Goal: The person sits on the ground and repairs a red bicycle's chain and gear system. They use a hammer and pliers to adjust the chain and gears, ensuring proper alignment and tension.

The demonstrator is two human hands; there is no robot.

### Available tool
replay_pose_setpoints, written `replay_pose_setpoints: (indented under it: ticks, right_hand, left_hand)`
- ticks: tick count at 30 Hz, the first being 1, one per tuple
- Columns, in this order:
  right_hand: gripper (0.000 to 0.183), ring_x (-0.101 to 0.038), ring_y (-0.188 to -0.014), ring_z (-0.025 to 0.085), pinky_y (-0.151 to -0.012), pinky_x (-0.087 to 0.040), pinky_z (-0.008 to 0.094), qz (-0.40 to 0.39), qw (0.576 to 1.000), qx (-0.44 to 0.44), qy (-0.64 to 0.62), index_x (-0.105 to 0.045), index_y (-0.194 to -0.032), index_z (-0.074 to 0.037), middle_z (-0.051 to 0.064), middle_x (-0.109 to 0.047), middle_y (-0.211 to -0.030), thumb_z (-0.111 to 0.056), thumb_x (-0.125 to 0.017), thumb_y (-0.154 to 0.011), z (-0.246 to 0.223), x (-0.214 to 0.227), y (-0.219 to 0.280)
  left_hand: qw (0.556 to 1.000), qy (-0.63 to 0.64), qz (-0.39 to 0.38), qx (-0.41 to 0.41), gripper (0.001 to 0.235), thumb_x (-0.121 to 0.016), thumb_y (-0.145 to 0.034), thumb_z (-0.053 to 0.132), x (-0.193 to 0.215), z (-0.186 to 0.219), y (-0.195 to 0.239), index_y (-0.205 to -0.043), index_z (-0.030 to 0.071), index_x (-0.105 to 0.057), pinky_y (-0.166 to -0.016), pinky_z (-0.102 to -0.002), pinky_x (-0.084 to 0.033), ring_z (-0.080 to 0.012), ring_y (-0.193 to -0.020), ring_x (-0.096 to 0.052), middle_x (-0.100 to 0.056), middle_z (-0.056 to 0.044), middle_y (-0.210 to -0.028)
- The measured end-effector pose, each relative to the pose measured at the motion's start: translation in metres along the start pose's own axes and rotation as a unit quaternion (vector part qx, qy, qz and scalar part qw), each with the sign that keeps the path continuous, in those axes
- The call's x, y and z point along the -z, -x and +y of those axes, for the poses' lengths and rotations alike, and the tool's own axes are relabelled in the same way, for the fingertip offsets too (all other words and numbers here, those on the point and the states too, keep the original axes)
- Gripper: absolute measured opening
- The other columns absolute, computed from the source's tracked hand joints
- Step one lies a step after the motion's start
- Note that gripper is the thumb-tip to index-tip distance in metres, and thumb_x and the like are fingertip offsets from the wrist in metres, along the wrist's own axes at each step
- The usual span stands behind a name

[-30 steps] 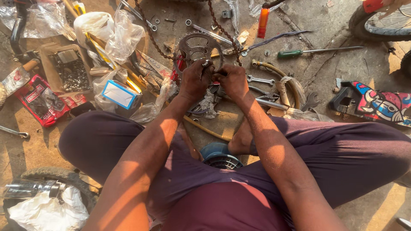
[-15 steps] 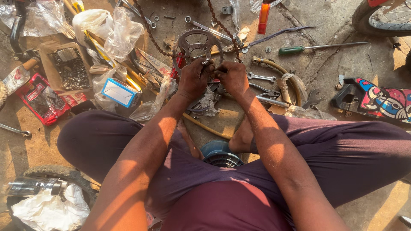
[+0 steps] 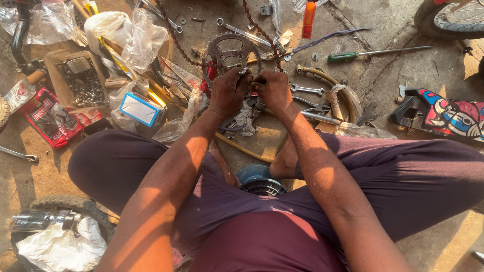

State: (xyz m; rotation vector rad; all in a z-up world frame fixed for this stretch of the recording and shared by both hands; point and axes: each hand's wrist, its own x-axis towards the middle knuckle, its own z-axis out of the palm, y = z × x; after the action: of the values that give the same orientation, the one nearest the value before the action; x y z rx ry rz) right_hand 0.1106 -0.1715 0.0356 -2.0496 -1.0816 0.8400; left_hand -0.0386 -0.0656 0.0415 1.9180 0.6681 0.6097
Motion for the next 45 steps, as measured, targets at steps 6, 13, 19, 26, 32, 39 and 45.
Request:
replay_pose_setpoints:
  ticks: [6,13,19,26,32,39,45]
  right_hand:
    - [0.006,-0.072,-0.069,0.015,-0.062,-0.060,0.030,0.019,0.999,0.029,-0.002,-0.075,-0.089,-0.003,0.009,-0.076,-0.084,-0.008,-0.078,-0.088,0.019,-0.005,-0.002]
    - [0.014,-0.074,-0.085,0.026,-0.077,-0.060,0.042,0.276,0.952,-0.008,0.131,-0.073,-0.105,-0.013,0.011,-0.076,-0.096,-0.017,-0.062,-0.099,0.123,0.049,0.014]
    - [0.053,-0.060,-0.118,0.032,-0.099,-0.043,0.054,-0.189,0.901,-0.210,0.329,-0.066,-0.130,-0.021,0.012,-0.064,-0.130,-0.016,-0.069,-0.077,0.157,-0.008,0.054]
    - [0.030,-0.072,-0.106,0.034,-0.091,-0.058,0.046,-0.291,0.864,-0.131,0.389,-0.074,-0.113,-0.011,0.018,-0.073,-0.113,-0.013,-0.057,-0.087,0.143,0.010,0.046]
    - [0.019,-0.075,-0.088,0.032,-0.082,-0.061,0.042,-0.278,0.812,-0.109,0.501,-0.080,-0.094,-0.010,0.016,-0.075,-0.099,-0.022,-0.068,-0.086,0.045,0.128,0.034]
    - [0.028,-0.071,-0.078,0.035,-0.068,-0.057,0.048,-0.128,0.887,-0.078,0.436,-0.067,-0.117,-0.012,0.018,-0.071,-0.088,-0.021,-0.069,-0.091,-0.113,0.203,0.088]
    - [0.070,-0.068,-0.091,0.038,-0.079,-0.055,0.044,0.004,0.993,0.034,0.114,-0.036,-0.161,-0.014,0.026,-0.067,-0.104,-0.012,-0.069,-0.099,-0.158,0.146,0.115]
  left_hand:
    - [1.000,-0.020,-0.002,-0.010,0.014,-0.070,-0.101,0.018,0.000,-0.002,-0.001,-0.108,0.006,-0.068,-0.067,-0.039,-0.059,-0.0277,-0.078,-0.076,-0.075,-0.012,-0.094]
    - [0.999,-0.038,-0.002,-0.012,0.012,-0.070,-0.100,0.017,-0.002,-0.001,-0.003,-0.105,0.007,-0.064,-0.067,-0.042,-0.058,-0.0320,-0.079,-0.074,-0.074,-0.012,-0.095]
    - [0.999,-0.033,0.002,-0.036,0.013,-0.070,-0.099,0.014,0.000,-0.002,-0.006,-0.108,0.007,-0.063,-0.070,-0.044,-0.057,-0.0361,-0.084,-0.073,-0.074,-0.014,-0.097]
    - [0.998,-0.042,-0.014,-0.046,0.022,-0.069,-0.094,0.007,0.000,-0.011,-0.005,-0.115,0.005,-0.064,-0.072,-0.046,-0.058,-0.0379,-0.085,-0.072,-0.072,-0.016,-0.097]
    - [0.993,-0.072,0.005,-0.092,0.029,-0.068,-0.088,0.005,-0.005,-0.010,-0.005,-0.116,0.004,-0.062,-0.072,-0.048,-0.056,-0.0412,-0.084,-0.068,-0.070,-0.018,-0.096]
    - [0.996,-0.059,-0.044,-0.043,0.016,-0.070,-0.095,0.010,-0.005,-0.007,-0.003,-0.105,0.005,-0.059,-0.068,-0.046,-0.056,-0.0354,-0.079,-0.070,-0.069,-0.014,-0.092]
    - [0.989,-0.086,0.012,-0.119,0.017,-0.069,-0.094,0.009,-0.006,-0.007,-0.010,-0.104,0.004,-0.057,-0.066,-0.048,-0.053,-0.0375,-0.081,-0.069,-0.067,-0.015,-0.089]
